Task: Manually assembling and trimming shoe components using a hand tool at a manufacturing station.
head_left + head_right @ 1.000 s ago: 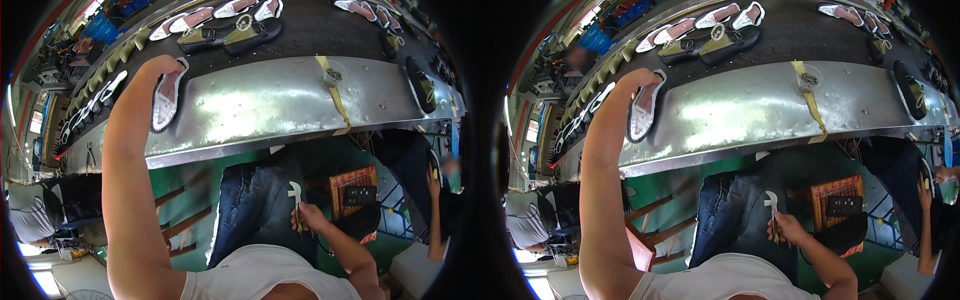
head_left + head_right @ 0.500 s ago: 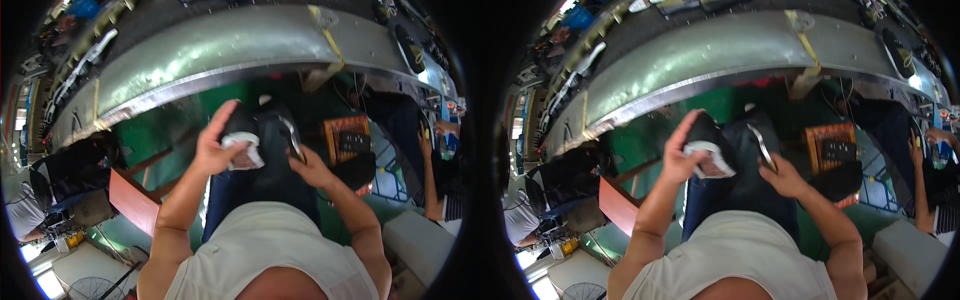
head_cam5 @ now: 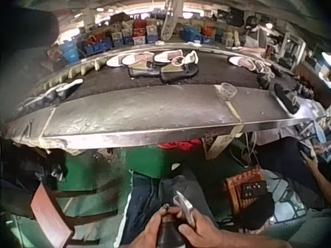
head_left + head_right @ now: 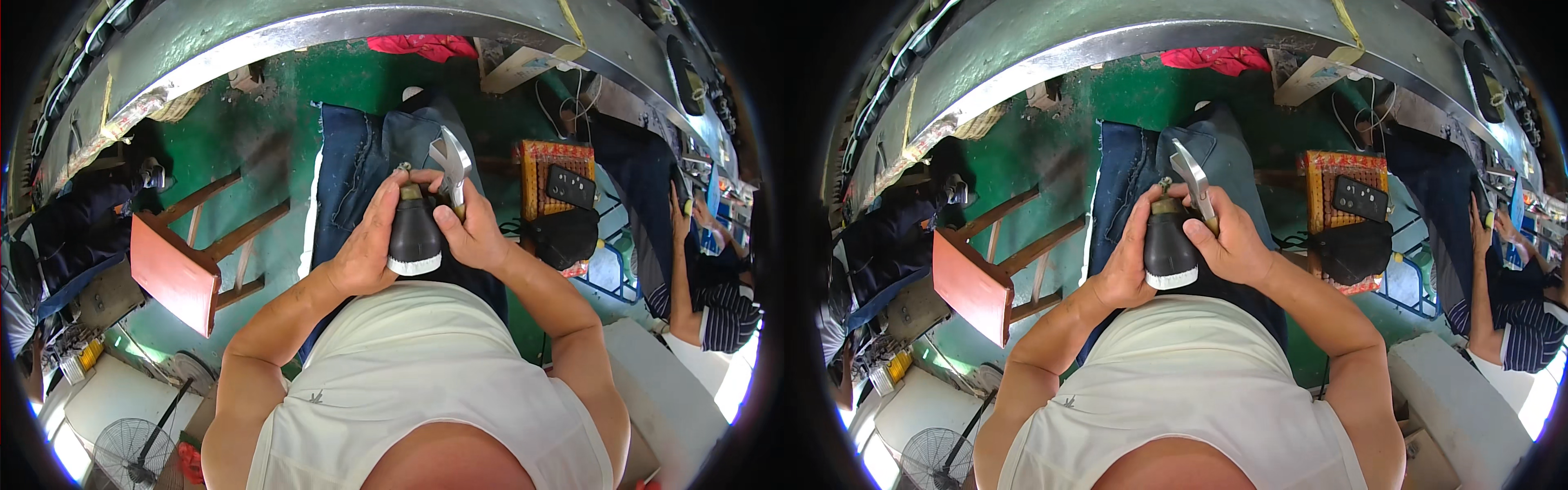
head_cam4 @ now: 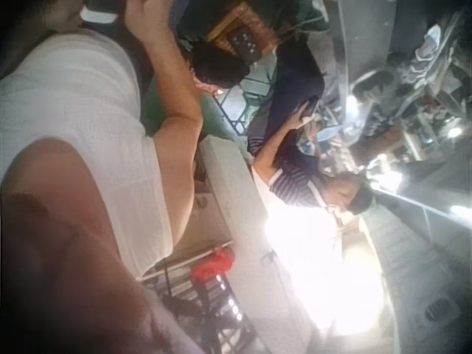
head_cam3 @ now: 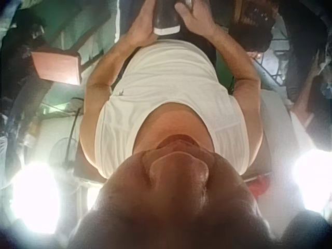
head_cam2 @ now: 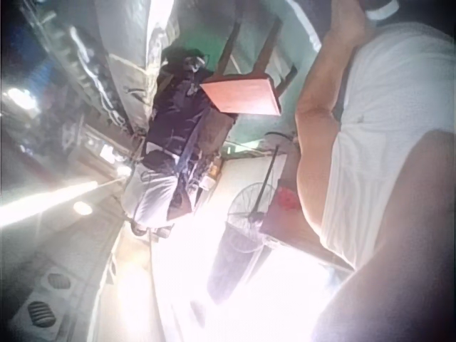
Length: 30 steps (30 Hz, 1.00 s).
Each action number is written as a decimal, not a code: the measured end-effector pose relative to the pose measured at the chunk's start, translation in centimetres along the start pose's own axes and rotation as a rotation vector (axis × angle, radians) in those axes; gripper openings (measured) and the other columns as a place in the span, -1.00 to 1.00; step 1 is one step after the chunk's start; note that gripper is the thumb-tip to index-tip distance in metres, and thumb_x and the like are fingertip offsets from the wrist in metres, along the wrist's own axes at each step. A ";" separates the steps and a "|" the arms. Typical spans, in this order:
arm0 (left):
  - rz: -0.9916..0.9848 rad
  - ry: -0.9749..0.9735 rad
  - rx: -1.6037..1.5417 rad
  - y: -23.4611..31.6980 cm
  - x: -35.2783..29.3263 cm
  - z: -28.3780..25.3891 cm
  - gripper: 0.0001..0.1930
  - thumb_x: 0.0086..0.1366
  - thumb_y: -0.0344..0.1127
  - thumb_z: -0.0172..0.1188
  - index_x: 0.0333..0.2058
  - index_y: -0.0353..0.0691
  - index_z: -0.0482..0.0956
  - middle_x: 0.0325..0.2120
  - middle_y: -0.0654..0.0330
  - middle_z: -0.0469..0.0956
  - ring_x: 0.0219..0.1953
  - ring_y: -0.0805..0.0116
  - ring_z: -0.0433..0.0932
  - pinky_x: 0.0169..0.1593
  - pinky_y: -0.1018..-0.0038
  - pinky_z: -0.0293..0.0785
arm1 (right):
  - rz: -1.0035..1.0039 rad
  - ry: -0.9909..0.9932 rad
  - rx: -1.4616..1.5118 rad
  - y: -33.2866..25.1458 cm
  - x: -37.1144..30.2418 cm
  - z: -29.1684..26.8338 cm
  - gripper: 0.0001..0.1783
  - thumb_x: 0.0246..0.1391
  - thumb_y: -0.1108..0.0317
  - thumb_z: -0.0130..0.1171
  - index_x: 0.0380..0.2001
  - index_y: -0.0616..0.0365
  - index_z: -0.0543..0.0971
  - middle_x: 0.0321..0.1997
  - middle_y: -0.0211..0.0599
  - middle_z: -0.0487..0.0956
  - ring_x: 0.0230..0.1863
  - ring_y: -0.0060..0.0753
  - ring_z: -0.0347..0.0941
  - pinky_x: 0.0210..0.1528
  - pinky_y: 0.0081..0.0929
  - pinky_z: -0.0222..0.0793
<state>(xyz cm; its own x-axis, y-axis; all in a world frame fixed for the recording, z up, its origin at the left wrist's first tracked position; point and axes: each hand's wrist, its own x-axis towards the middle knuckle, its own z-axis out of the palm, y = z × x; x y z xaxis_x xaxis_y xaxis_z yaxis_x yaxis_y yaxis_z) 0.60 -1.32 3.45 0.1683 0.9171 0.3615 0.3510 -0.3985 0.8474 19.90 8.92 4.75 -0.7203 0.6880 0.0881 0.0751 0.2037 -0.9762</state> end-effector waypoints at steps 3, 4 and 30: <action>-0.039 0.018 -0.059 -0.9 0.2 -0.1 0.14 0.09 -0.59 0.37 0.47 -0.26 -0.30 0.40 -0.40 -0.06 0.41 -0.38 0.10 0.42 0.01 0.12 | -0.011 -0.122 -0.053 -1.5 1.4 -1.7 -0.56 0.32 0.13 0.15 0.04 0.22 0.34 0.09 -0.05 0.55 0.00 -0.09 0.55 0.10 -0.26 0.42; -0.046 0.017 -0.060 -1.1 0.0 0.1 0.14 0.09 -0.59 0.37 0.47 -0.26 -0.30 0.40 -0.40 -0.06 0.41 -0.38 0.10 0.42 0.01 0.12 | -0.009 -0.220 -0.102 -2.0 2.0 -2.2 -0.53 0.30 0.11 0.17 0.06 0.21 0.34 0.09 -0.04 0.55 0.00 -0.05 0.55 0.10 -0.24 0.42; -0.799 0.200 -0.798 -9.7 5.3 -3.3 -0.86 0.37 -0.40 0.19 -0.13 -0.27 0.57 -0.20 0.13 0.58 -0.06 0.17 0.58 0.11 0.14 0.51 | -0.047 -0.248 -0.077 0.1 6.9 -6.9 -0.17 -0.35 0.27 0.54 0.02 0.22 0.34 -0.01 -0.04 0.57 0.00 -0.04 0.56 0.08 -0.27 0.44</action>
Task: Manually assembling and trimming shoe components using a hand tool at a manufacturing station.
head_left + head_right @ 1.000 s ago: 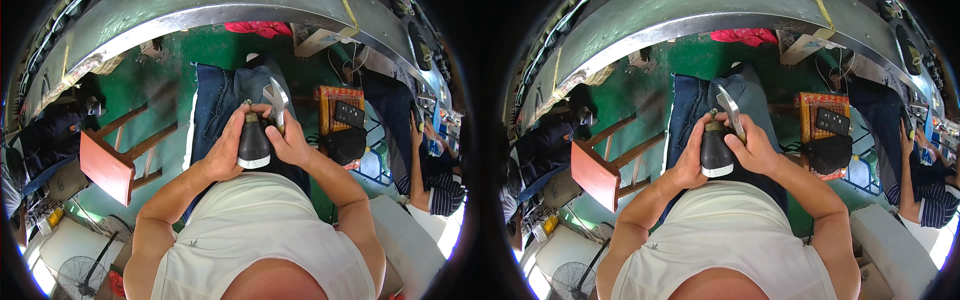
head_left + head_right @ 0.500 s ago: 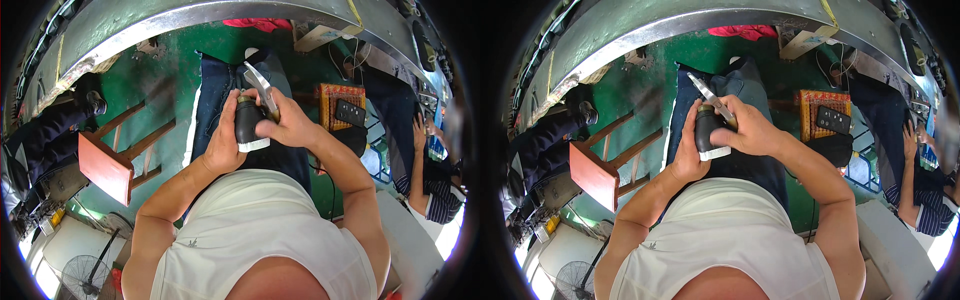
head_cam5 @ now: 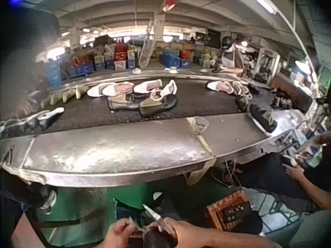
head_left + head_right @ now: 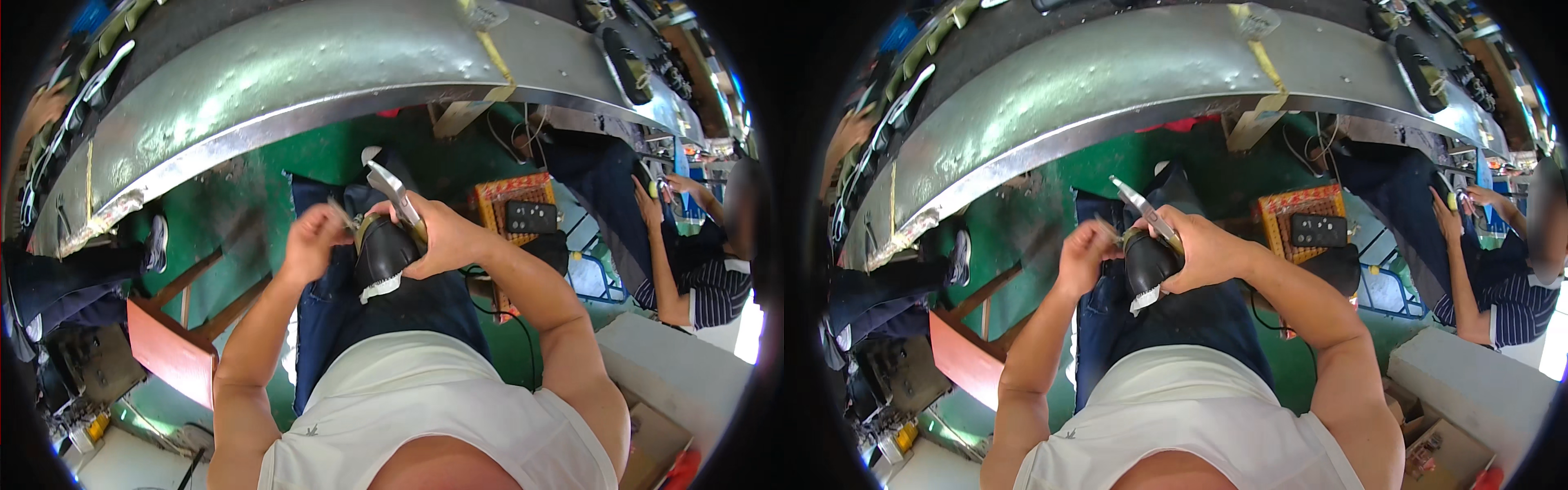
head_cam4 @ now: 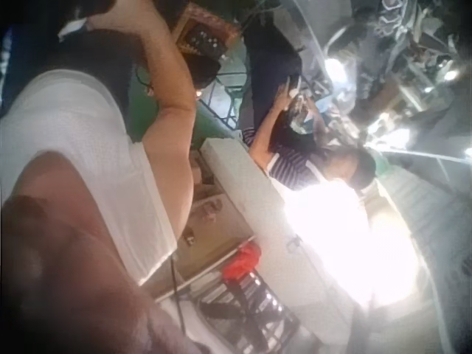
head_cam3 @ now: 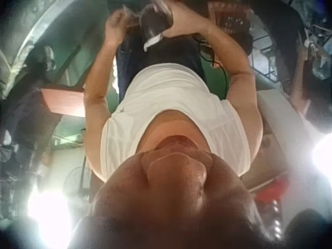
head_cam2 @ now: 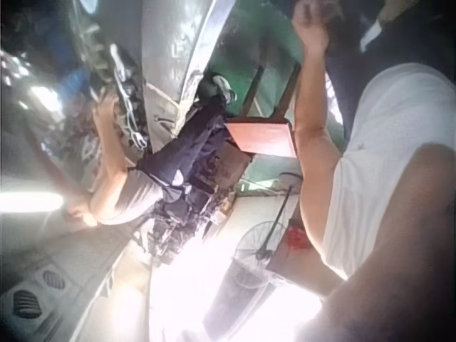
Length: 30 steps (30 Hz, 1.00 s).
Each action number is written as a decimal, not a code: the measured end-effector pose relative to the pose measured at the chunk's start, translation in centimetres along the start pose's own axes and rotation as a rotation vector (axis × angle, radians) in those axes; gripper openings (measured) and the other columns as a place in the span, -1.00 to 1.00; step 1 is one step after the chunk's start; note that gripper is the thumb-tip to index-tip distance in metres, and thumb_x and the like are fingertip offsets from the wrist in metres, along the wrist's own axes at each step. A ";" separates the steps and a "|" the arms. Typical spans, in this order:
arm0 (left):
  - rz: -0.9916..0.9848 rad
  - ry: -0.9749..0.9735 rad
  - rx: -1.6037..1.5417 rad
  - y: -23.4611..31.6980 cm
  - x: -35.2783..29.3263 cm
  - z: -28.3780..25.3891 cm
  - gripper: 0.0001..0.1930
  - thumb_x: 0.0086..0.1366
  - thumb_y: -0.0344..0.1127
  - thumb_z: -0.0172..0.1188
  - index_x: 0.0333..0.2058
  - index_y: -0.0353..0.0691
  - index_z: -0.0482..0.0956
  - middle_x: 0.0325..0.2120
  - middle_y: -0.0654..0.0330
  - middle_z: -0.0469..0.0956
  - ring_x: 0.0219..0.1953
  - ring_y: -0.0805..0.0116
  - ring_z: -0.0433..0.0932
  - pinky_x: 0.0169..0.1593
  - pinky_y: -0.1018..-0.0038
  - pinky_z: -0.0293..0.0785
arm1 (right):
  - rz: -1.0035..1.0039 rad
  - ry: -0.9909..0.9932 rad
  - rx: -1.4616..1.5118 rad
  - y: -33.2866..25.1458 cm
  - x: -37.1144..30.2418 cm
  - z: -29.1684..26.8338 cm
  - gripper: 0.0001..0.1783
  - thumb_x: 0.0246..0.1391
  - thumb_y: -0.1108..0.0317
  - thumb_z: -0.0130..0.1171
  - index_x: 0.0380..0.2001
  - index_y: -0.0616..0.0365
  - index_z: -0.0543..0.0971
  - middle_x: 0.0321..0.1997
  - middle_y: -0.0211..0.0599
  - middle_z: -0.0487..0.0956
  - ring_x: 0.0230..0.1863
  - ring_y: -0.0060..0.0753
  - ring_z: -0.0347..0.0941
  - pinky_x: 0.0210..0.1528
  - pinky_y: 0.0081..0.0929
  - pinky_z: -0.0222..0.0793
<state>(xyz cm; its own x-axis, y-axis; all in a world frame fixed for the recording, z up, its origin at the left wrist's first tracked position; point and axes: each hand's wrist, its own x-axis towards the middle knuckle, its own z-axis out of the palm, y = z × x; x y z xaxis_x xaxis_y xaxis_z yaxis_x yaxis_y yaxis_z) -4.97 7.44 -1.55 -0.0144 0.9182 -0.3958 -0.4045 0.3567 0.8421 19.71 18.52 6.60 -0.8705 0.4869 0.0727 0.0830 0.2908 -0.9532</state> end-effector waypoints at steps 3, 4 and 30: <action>-0.040 0.057 -0.344 0.0 1.4 1.1 -0.66 0.46 -0.16 0.12 0.07 -0.25 0.48 -0.01 0.06 0.58 -0.05 0.22 0.60 0.19 0.09 0.45 | 0.041 0.069 0.005 0.4 -0.1 -0.5 -0.22 -0.34 0.26 0.57 -0.02 0.20 0.38 -0.02 -0.19 0.55 -0.01 -0.28 0.52 0.08 -0.35 0.43; -0.069 0.094 -0.494 0.7 0.3 2.5 -0.57 0.46 -0.06 0.12 0.12 -0.26 0.43 0.04 0.06 0.57 -0.01 0.22 0.58 0.22 0.08 0.42 | 0.028 0.071 0.000 0.2 -0.1 -0.7 -0.22 -0.34 0.26 0.57 -0.02 0.20 0.38 -0.02 -0.19 0.55 -0.01 -0.28 0.52 0.08 -0.35 0.43; -0.380 -0.367 -0.122 -2.2 -6.6 3.5 -0.27 0.11 -0.62 0.20 0.32 -0.30 0.29 0.12 0.20 0.51 0.12 0.41 0.50 0.22 0.43 0.39 | 0.585 0.220 0.387 2.6 -8.7 1.0 -0.51 0.16 0.36 0.22 0.15 0.22 0.43 -0.29 -0.31 0.58 -0.43 -0.53 0.46 -0.37 -0.51 0.41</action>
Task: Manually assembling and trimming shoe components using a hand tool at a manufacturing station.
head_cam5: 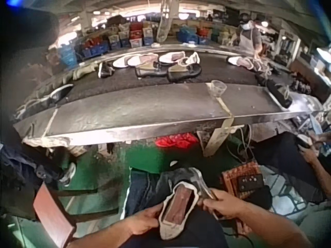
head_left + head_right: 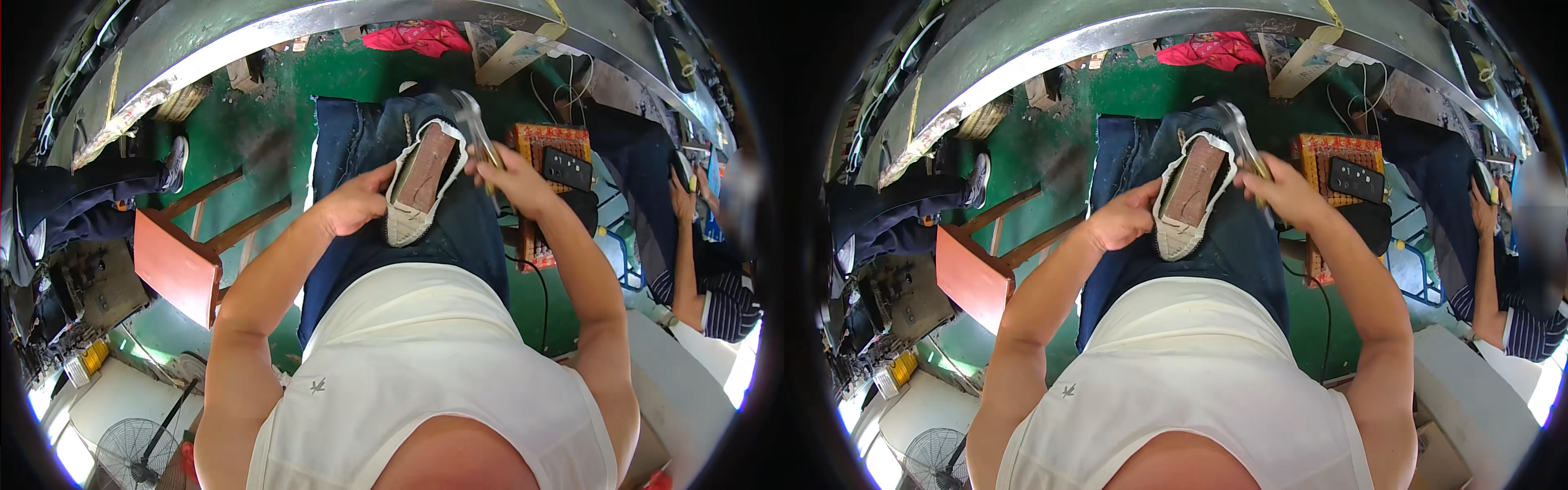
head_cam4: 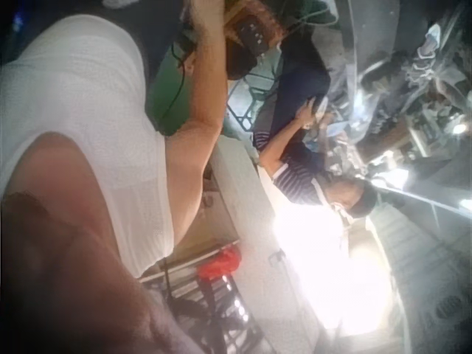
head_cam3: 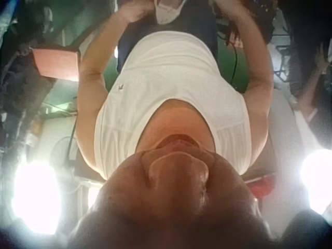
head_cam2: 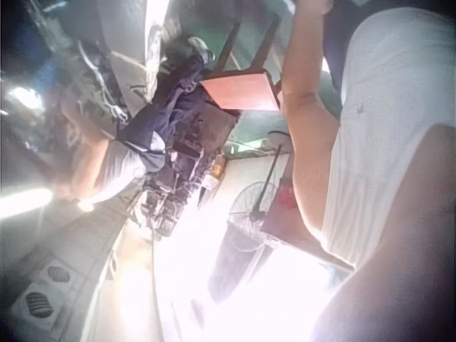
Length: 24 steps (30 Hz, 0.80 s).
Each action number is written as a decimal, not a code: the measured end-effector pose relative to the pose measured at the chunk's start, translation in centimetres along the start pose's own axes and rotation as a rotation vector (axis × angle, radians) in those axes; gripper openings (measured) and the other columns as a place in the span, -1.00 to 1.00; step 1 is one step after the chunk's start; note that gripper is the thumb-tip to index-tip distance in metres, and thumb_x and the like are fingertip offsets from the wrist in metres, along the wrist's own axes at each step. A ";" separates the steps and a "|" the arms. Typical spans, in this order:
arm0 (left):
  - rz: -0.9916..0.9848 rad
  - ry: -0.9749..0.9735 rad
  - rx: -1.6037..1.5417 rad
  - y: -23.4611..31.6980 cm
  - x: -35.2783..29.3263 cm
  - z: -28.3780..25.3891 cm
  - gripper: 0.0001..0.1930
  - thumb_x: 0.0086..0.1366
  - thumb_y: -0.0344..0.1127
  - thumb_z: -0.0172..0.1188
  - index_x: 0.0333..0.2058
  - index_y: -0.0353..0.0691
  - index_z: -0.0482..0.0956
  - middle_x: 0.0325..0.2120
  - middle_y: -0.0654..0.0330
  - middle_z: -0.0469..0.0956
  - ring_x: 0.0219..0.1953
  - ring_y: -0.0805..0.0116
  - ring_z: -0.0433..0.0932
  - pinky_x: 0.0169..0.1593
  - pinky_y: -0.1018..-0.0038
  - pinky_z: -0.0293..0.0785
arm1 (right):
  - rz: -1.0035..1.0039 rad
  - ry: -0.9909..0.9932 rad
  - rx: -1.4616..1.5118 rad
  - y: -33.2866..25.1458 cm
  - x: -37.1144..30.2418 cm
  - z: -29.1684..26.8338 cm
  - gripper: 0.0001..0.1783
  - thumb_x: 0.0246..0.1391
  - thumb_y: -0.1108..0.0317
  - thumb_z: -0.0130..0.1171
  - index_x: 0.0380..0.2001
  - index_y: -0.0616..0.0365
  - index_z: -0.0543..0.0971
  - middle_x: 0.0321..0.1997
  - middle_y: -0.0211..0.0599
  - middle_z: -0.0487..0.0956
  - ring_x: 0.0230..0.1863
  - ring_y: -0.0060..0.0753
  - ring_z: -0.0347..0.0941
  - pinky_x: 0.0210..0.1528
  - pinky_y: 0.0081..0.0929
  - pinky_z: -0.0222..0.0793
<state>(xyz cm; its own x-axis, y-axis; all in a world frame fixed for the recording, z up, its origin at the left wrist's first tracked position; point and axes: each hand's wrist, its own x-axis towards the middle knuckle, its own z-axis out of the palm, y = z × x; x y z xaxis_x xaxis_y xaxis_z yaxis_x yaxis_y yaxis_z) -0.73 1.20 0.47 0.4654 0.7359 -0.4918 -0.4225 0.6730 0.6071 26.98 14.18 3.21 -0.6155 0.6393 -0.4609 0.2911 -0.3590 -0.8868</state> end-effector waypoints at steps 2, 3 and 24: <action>0.194 0.110 0.187 -2.4 -0.3 0.6 -0.13 0.12 -0.60 0.30 0.40 -0.27 0.11 0.21 0.18 0.43 0.22 0.39 0.42 0.31 0.41 0.30 | 0.208 -0.123 -0.101 -1.2 -4.0 0.5 -0.58 0.28 0.31 0.13 0.16 0.20 0.43 -0.24 -0.36 0.60 -0.34 -0.60 0.48 -0.25 -0.54 0.42; 0.262 0.254 0.462 -3.7 -0.2 0.9 -0.11 0.13 -0.58 0.34 0.41 -0.27 0.09 0.20 0.16 0.44 0.24 0.36 0.39 0.36 0.40 0.23 | 0.268 -0.241 -0.267 -2.8 -5.4 1.1 -0.55 0.26 0.32 0.13 0.18 0.21 0.43 -0.23 -0.26 0.62 -0.25 -0.43 0.55 -0.16 -0.43 0.47; 0.220 0.383 0.339 -6.6 0.6 1.7 0.05 0.14 -0.47 0.41 0.45 -0.37 -0.15 0.26 -0.06 0.37 0.27 0.20 0.40 0.34 0.42 0.27 | -0.348 -0.373 -1.189 -5.4 -4.0 5.1 -0.50 0.04 0.51 0.20 0.09 0.39 0.44 -0.15 0.01 0.56 -0.03 0.09 0.51 -0.05 -0.10 0.49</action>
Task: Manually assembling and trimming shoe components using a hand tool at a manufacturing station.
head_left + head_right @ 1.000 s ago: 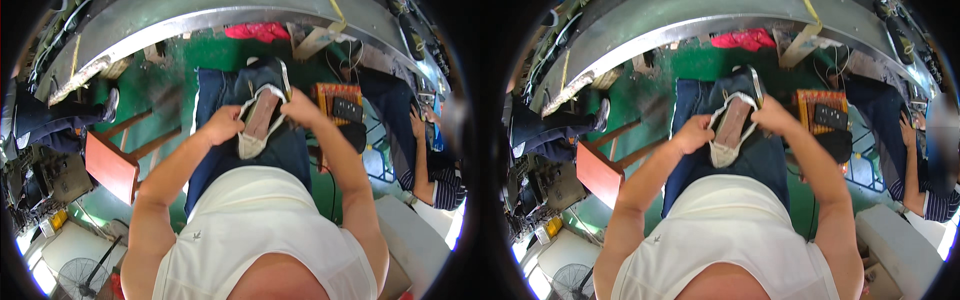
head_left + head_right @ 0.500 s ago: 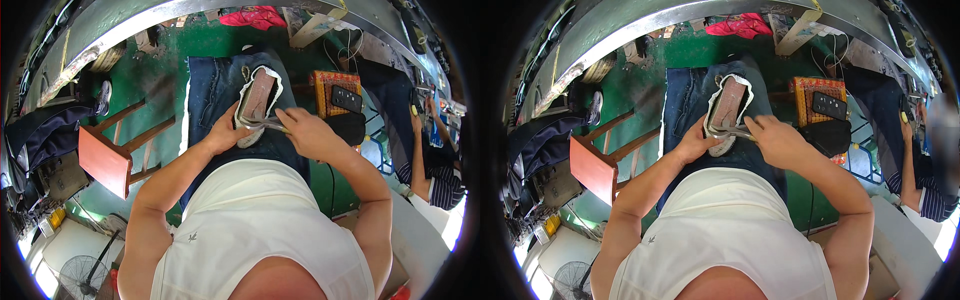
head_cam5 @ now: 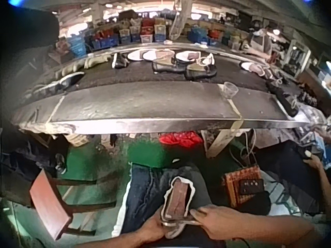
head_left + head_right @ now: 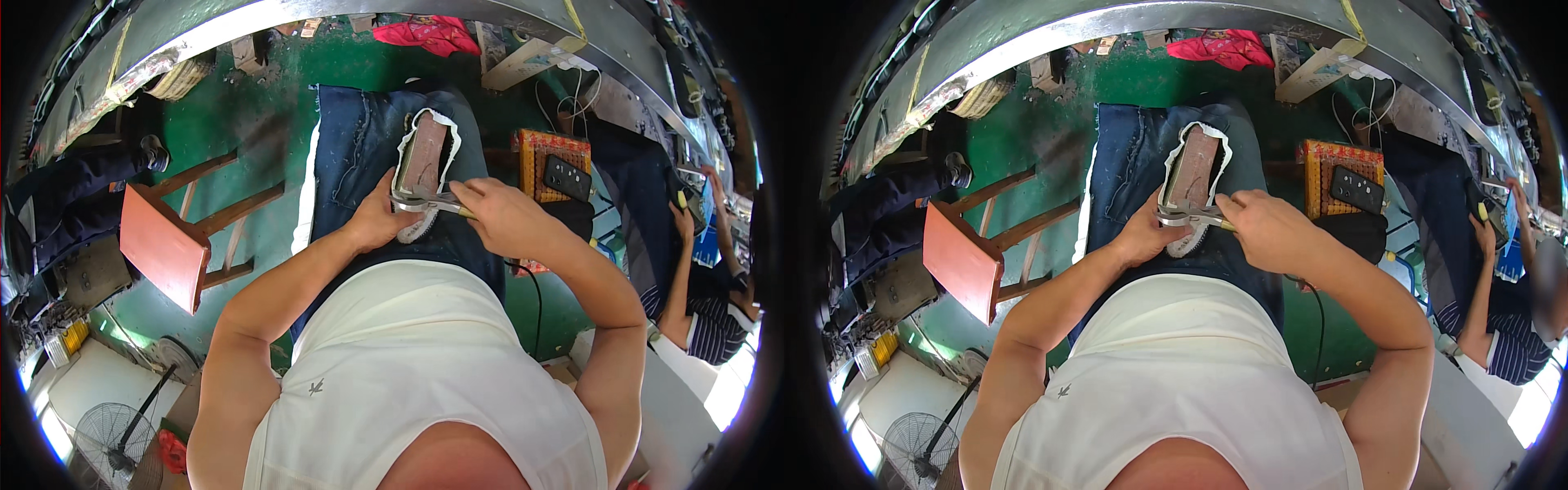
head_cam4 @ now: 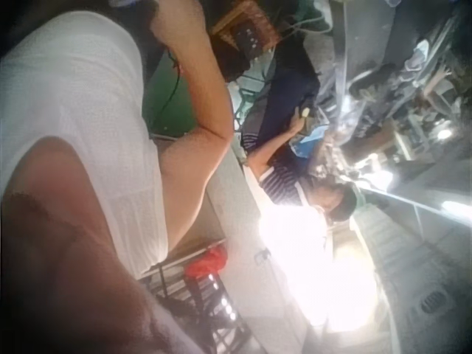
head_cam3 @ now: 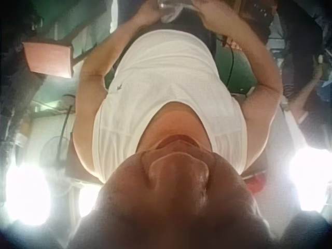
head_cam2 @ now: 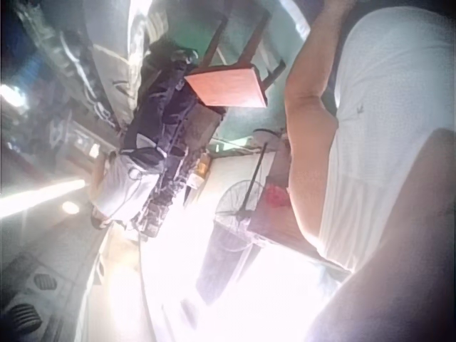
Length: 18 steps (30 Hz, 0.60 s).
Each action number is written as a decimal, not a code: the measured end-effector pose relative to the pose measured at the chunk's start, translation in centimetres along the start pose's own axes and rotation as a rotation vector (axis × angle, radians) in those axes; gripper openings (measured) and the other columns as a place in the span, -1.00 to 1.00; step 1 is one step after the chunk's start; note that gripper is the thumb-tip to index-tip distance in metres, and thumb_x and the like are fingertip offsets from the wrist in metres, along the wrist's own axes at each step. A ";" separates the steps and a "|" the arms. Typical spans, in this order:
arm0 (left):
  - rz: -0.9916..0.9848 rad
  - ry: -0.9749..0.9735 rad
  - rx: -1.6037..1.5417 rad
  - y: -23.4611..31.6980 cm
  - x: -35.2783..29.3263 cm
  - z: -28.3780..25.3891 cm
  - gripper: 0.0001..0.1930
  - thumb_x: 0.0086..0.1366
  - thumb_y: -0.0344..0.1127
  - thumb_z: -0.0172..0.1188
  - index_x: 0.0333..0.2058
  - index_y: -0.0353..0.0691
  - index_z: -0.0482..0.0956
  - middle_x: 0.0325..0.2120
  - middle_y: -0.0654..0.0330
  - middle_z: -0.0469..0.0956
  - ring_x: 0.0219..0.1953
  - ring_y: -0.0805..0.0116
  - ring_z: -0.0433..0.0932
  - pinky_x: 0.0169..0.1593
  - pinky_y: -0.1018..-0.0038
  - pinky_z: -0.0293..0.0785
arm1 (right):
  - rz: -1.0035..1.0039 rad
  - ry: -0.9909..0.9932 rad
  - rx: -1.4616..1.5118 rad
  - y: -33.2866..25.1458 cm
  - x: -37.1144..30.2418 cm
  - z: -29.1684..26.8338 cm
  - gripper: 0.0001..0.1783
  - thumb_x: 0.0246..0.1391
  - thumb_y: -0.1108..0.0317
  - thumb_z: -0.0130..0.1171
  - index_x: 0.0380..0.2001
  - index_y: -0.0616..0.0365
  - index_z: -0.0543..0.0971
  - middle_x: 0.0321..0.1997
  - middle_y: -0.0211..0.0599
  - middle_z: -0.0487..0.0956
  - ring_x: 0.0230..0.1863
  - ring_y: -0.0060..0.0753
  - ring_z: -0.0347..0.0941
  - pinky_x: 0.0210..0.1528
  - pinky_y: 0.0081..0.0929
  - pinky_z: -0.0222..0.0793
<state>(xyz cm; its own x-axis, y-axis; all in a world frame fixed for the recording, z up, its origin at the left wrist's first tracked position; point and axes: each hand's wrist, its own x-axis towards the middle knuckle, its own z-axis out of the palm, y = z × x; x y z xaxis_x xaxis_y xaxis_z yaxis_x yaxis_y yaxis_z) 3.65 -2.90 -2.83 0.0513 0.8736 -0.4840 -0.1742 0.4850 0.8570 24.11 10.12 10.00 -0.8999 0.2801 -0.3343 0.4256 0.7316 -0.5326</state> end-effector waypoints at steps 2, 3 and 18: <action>0.020 0.001 0.021 -0.6 0.2 0.0 0.05 0.13 -0.45 0.42 0.44 -0.41 -0.15 0.25 -0.08 0.38 0.27 0.18 0.40 0.34 0.42 0.27 | 0.036 0.004 -0.040 0.0 -0.1 -0.3 -0.49 0.03 0.53 0.20 0.10 0.41 0.43 -0.11 0.04 0.55 0.00 0.11 0.50 -0.02 -0.08 0.49; 0.028 0.004 0.015 -0.6 0.2 0.1 0.05 0.14 -0.41 0.41 0.43 -0.45 -0.16 0.24 -0.11 0.38 0.28 0.16 0.39 0.34 0.43 0.26 | 0.050 -0.006 -0.043 0.2 -0.2 -0.4 -0.49 0.03 0.53 0.19 0.10 0.42 0.42 -0.10 0.05 0.54 0.02 0.12 0.49 -0.01 -0.08 0.48; -0.027 -0.044 -0.940 1.6 -0.5 0.9 -0.31 0.46 -0.13 -0.15 0.45 -0.35 -0.02 0.38 -0.06 0.21 0.40 0.11 0.21 0.46 0.34 0.02 | 0.145 -0.708 -0.258 -1.2 6.1 -5.7 -0.70 0.16 0.30 0.18 -0.32 0.42 0.60 -0.36 0.23 0.61 -0.21 0.23 0.59 -0.12 -0.01 0.48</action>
<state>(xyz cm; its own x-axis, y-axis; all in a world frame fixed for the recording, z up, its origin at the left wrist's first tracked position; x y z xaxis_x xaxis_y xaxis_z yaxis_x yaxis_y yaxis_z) 4.26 -2.51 -1.08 0.1008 0.8725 -0.4781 -0.8935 0.2908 0.3421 17.58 14.51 13.04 -0.5245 -0.0171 -0.8513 0.4208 0.8639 -0.2766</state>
